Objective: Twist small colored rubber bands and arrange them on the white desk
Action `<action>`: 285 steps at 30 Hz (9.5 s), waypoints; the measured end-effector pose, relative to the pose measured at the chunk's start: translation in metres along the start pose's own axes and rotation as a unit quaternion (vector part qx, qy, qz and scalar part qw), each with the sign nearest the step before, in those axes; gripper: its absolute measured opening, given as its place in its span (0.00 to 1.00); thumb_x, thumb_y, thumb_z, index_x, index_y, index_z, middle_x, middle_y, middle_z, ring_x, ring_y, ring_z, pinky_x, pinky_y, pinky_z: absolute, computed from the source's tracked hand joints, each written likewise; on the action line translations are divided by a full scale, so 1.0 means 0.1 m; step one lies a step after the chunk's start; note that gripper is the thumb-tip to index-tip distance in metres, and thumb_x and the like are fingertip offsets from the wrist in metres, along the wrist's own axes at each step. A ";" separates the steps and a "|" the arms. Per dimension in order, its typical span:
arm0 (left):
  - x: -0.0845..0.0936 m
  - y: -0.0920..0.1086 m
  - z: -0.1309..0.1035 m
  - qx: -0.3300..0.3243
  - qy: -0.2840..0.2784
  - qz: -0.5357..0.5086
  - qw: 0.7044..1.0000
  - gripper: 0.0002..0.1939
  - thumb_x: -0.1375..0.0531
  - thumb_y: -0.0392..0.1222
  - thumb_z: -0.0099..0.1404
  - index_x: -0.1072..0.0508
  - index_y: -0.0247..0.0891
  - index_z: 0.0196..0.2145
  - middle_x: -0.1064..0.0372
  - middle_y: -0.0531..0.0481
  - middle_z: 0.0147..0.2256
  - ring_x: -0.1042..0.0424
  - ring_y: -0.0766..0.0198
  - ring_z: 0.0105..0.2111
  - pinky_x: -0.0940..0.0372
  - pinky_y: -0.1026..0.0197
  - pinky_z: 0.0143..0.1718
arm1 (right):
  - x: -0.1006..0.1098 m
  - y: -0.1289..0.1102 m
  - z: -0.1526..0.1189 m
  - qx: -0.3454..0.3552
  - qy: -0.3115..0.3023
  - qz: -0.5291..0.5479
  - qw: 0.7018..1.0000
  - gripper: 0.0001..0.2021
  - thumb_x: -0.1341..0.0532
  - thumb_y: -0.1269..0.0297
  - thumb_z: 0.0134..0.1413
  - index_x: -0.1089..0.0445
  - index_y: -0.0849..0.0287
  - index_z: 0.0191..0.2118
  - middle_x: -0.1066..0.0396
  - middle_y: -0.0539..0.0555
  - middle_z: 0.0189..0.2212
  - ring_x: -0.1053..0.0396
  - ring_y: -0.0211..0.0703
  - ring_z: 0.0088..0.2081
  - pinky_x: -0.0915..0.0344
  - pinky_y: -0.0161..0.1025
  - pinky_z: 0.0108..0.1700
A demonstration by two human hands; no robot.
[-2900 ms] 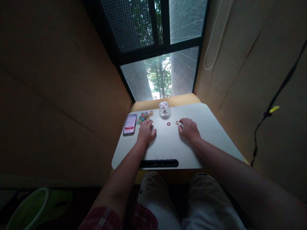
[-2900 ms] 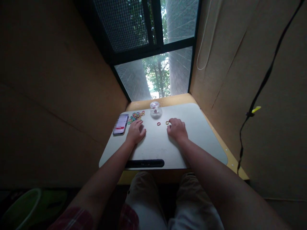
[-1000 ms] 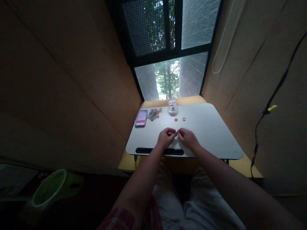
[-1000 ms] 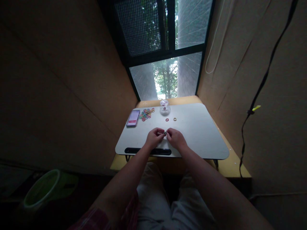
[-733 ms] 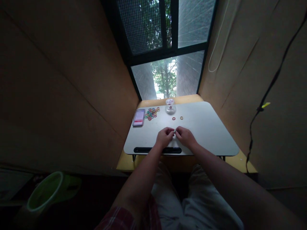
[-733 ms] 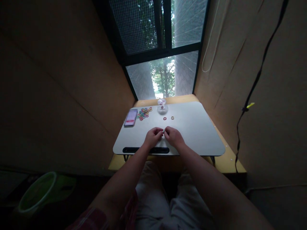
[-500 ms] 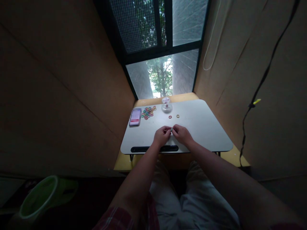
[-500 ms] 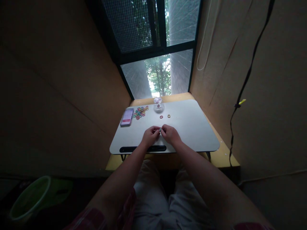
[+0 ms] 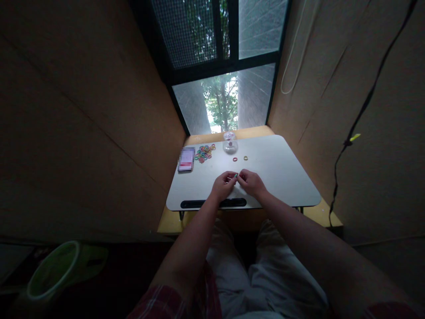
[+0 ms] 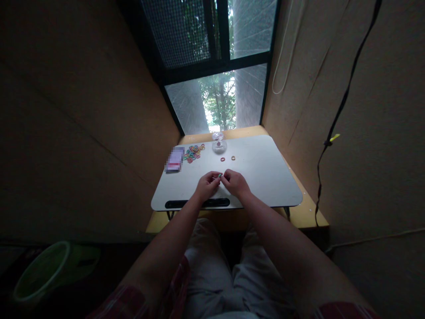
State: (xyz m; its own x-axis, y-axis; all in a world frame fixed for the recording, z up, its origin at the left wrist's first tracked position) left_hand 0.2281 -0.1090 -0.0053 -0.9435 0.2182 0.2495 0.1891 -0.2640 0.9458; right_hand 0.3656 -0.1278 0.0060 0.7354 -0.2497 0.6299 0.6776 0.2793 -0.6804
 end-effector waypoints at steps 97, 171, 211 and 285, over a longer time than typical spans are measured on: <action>0.01 0.08 -0.07 0.013 0.042 0.185 0.982 0.07 0.43 0.44 0.60 0.30 0.37 0.33 0.29 0.53 0.29 0.31 0.68 0.28 0.40 0.65 0.31 | 0.01 -0.06 -0.06 0.026 -0.006 0.015 1.000 0.02 0.45 0.67 0.51 0.36 0.57 0.29 0.36 0.47 0.22 0.40 0.36 0.25 0.46 0.33 0.29; 0.02 0.12 -0.07 0.001 0.056 0.179 0.982 0.09 0.45 0.44 0.62 0.29 0.38 0.31 0.30 0.53 0.27 0.34 0.68 0.27 0.42 0.65 0.31 | 0.02 -0.02 -0.05 0.028 0.005 0.046 0.999 0.08 0.47 0.70 0.51 0.30 0.57 0.33 0.29 0.51 0.27 0.34 0.39 0.29 0.40 0.35 0.34; -0.01 0.08 -0.07 0.008 0.028 0.180 0.983 0.13 0.43 0.42 0.61 0.26 0.38 0.42 0.26 0.51 0.30 0.30 0.67 0.29 0.37 0.65 0.32 | 0.02 -0.01 -0.06 0.005 0.011 0.016 1.000 0.06 0.45 0.64 0.53 0.35 0.57 0.28 0.35 0.48 0.22 0.40 0.36 0.24 0.47 0.33 0.28; -0.02 0.04 -0.11 0.017 0.017 0.153 0.988 0.09 0.44 0.46 0.61 0.33 0.38 0.35 0.32 0.56 0.24 0.34 0.70 0.24 0.43 0.66 0.27 | 0.00 0.02 -0.06 0.005 0.009 -0.005 1.000 0.08 0.44 0.62 0.50 0.41 0.57 0.24 0.40 0.46 0.19 0.44 0.35 0.23 0.50 0.32 0.26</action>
State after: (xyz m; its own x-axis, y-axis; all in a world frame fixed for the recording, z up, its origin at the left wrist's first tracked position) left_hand 0.2274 -0.1206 -0.0040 -0.8490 0.1002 0.5188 0.4759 -0.2816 0.8332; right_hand 0.3668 -0.1324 0.0024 0.7289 -0.2695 0.6293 0.6846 0.2860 -0.6705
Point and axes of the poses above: each hand's wrist, its own z-axis towards the middle knuckle, its own x-axis out of the back of the hand, y = z × x, the point moved 6 cm from there along z, towards the middle knuckle
